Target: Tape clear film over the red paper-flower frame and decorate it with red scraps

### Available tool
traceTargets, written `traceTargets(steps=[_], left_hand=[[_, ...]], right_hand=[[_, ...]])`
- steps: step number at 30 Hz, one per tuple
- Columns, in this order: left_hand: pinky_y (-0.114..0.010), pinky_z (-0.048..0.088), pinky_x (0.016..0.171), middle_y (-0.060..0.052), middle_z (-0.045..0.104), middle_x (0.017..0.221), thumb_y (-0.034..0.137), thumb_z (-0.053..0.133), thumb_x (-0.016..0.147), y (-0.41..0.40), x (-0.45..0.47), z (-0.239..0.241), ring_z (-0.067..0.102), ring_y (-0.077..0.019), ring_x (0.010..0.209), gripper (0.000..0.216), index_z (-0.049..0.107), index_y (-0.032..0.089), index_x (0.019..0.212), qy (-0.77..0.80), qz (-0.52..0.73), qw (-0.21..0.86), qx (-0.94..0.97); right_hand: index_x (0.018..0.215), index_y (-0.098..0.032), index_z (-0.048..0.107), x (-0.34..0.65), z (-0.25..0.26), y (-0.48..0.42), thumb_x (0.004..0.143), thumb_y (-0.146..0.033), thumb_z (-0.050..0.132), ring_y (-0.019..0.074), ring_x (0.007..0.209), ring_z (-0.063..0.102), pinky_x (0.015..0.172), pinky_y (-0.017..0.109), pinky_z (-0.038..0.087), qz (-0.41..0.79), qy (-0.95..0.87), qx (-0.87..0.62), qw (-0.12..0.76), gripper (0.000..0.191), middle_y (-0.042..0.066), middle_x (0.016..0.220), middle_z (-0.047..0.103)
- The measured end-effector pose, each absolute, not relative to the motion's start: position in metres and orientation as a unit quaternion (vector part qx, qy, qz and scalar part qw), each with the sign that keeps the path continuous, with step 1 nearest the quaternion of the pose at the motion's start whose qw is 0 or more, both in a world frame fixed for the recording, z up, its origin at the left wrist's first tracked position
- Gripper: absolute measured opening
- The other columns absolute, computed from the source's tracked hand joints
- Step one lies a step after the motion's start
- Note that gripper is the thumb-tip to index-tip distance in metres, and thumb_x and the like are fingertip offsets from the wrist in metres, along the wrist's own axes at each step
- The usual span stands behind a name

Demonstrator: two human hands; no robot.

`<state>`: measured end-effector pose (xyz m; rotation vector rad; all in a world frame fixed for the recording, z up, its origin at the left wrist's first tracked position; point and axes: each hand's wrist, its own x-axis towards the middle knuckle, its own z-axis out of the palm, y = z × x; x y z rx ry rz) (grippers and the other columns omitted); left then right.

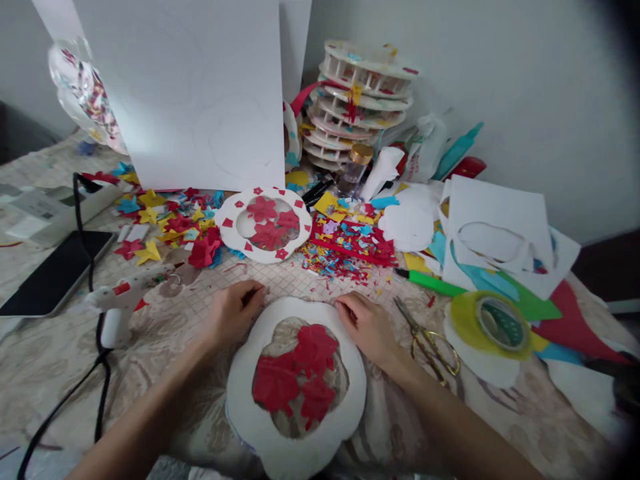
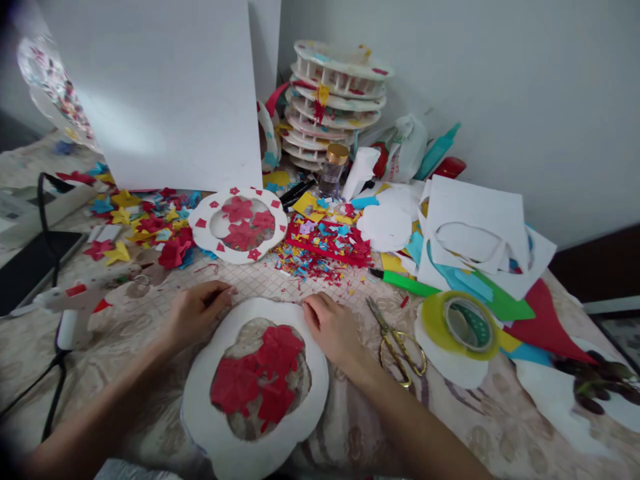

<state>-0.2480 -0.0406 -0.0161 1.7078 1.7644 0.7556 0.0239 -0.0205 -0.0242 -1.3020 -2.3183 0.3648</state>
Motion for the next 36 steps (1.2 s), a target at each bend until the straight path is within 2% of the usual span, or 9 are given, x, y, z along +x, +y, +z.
traceTargets(steps=[8, 13, 23, 29, 36], left_hand=[[-0.022, 0.041, 0.052, -0.002, 0.065, 0.067, 0.039, 0.045, 0.088, -0.038, -0.259, -0.022, 0.056, -0.0128, 0.053, 0.028, 0.061, 0.017, 0.082, 0.635, 0.255, 0.323, 0.654], [-0.022, 0.043, 0.052, -0.002, 0.066, 0.066, 0.040, 0.045, 0.089, -0.038, -0.259, -0.016, 0.057, -0.0123, 0.052, 0.029, 0.060, 0.017, 0.080, 0.623, 0.264, 0.355, 0.646], [-0.022, 0.042, 0.054, -0.002, 0.067, 0.068, 0.035, 0.046, 0.089, -0.040, -0.257, -0.009, 0.058, -0.0123, 0.056, 0.025, 0.062, 0.017, 0.081, 0.623, 0.261, 0.338, 0.655], [-0.022, 0.041, 0.054, -0.003, 0.068, 0.071, 0.032, 0.048, 0.087, -0.042, -0.257, -0.008, 0.058, -0.0136, 0.060, 0.023, 0.064, 0.016, 0.085, 0.620, 0.254, 0.318, 0.671], [-0.022, 0.043, 0.054, -0.002, 0.068, 0.069, 0.034, 0.047, 0.087, -0.043, -0.266, -0.016, 0.058, -0.0123, 0.055, 0.024, 0.062, 0.016, 0.086, 0.638, 0.289, 0.310, 0.643]], right_hand=[[0.089, -0.023, 0.058, 0.024, -0.023, -0.019, 0.089, -0.017, 0.044, 0.0184, 0.077, 0.060, 0.067, 0.031, 0.048, 0.169, -0.833, -0.472, 0.234, 0.015, 0.003, 0.086, 0.064], [0.095, -0.025, 0.057, 0.023, -0.024, -0.019, 0.090, -0.017, 0.043, 0.0184, 0.081, 0.062, 0.071, 0.032, 0.050, 0.206, -0.820, -0.458, 0.276, 0.017, 0.004, 0.088, 0.064], [0.097, -0.023, 0.060, 0.027, -0.026, -0.012, 0.090, -0.018, 0.044, 0.0170, 0.083, 0.062, 0.075, 0.031, 0.050, 0.283, -0.797, -0.456, 0.275, 0.017, 0.003, 0.091, 0.066], [0.098, -0.022, 0.060, 0.027, -0.027, -0.012, 0.090, -0.016, 0.044, 0.0162, 0.085, 0.061, 0.077, 0.029, 0.049, 0.282, -0.808, -0.440, 0.272, 0.018, 0.004, 0.093, 0.065], [0.100, -0.021, 0.060, 0.037, -0.023, -0.008, 0.091, -0.018, 0.044, 0.0157, 0.079, 0.061, 0.071, 0.028, 0.049, 0.210, -0.798, -0.462, 0.326, 0.019, 0.004, 0.089, 0.066]])
